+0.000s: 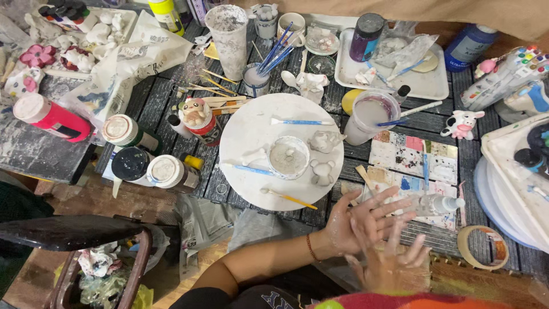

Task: The person shapes a small piece of white clay into a figurine using their hands and a wooden stick. They roll the clay, attach small pieces to form limbs, and use a stick to add details to the surface.

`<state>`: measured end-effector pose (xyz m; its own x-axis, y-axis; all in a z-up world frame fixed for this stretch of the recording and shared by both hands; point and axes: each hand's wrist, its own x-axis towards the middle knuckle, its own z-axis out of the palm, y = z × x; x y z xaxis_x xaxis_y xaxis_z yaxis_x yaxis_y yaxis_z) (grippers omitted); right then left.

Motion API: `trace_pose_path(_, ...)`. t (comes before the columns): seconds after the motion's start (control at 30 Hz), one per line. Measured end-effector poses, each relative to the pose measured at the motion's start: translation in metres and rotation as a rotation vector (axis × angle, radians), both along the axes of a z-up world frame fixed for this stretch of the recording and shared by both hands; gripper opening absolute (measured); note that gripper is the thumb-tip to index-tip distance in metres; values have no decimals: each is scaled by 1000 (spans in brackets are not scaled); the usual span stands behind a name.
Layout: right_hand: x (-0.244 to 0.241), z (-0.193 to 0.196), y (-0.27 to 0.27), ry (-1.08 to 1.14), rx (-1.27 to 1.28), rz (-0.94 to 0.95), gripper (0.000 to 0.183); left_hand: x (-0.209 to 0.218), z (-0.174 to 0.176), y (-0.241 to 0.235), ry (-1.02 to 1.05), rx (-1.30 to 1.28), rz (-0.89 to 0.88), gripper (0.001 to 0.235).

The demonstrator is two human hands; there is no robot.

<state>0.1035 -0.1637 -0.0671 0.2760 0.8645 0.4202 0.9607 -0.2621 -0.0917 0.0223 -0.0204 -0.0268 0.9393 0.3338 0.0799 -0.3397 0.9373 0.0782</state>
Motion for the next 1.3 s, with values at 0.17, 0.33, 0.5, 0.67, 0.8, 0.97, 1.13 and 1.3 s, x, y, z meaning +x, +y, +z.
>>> trace_pose_path(0.17,10,35,-1,-41,-48,13,71,-6,-4,12,-287,-168,-50,77)
trace_pose_path(0.33,-2,30,1,182,-106,282,80,-2,-2,9,-57,38,63,81)
trace_pose_path(0.5,6,23,4,167,47,189,75,0,8,9,5,103,39,80)
trace_pose_path(0.67,-1,11,3,44,252,324,75,2,7,19,-19,72,102,77)
trace_pose_path(0.8,-5,18,5,155,93,345,74,8,0,7,75,85,-14,76)
trace_pose_path(0.97,11,27,10,88,172,269,75,3,-6,12,-36,17,21,76)
trace_pose_path(1.13,-6,10,5,130,165,368,78,5,-10,11,3,14,-4,73)
trace_pose_path(1.3,4,19,17,138,217,297,79,-1,-4,10,-16,-65,-52,71)
